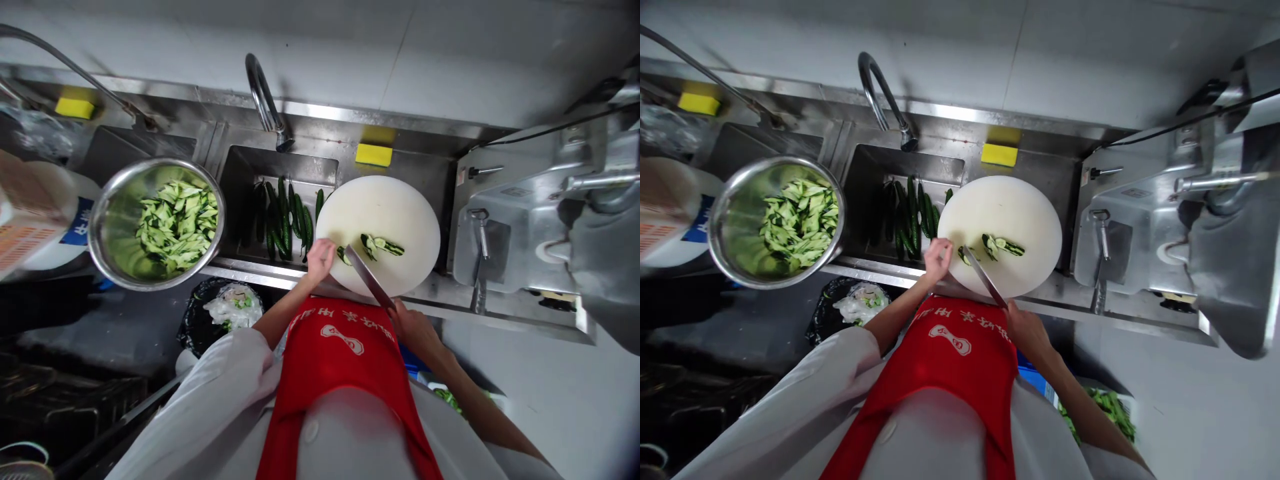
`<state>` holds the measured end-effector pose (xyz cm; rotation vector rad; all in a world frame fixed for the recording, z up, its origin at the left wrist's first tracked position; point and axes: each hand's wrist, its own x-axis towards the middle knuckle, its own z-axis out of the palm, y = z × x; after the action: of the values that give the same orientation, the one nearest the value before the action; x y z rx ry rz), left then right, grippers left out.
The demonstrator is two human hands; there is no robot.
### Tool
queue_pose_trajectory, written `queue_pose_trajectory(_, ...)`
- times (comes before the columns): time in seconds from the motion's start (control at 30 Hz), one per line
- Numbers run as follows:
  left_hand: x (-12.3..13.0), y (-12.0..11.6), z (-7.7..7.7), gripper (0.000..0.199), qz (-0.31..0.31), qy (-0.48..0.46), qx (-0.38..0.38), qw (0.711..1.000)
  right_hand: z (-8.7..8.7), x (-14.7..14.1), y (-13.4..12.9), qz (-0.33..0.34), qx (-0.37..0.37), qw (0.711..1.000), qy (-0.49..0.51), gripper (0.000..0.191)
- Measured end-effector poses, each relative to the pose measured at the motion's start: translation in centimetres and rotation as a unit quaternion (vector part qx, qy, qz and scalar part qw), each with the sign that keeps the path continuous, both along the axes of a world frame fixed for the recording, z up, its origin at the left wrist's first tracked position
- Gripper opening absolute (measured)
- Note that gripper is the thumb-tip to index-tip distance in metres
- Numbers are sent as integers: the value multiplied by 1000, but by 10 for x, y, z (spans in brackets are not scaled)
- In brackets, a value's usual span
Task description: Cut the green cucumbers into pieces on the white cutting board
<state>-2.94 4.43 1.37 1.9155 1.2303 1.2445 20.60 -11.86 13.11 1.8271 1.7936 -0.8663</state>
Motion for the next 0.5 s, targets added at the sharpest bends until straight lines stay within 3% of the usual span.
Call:
queue_pose_trajectory(0.07,19,30,21,19,65,-14,6,998,2,4,-8,24,-9,999,22,29)
queue_pose_trajectory(0.1,34,44,29,20,37,-1,5,999,1,3,-9,37,-11,999,29,29)
queue_pose_trajectory(0.17,74,64,36,17,-127,72,-3,989,-6,-3,-7,51,-13,998,25,28)
queue_pose_trajectory(0.23,115,71,33,19,-285,195,-35,938,-14,-10,-2,51,-10,999,17,29)
queue_pose_trajectory(0.27,133,71,29,22,-326,251,-56,910,-17,-13,1,48,-6,999,16,29)
queue_pose_trajectory(0.33,156,67,23,28,-351,323,-84,875,-23,-18,5,43,7,999,21,28)
queue_pose_trajectory(0.4,160,64,23,29,-337,321,-86,881,-26,-20,8,35,23,999,27,25)
queue_pose_trajectory(0.5,135,65,39,42,-282,180,-79,939,-28,-17,10,-1,41,999,26,25)
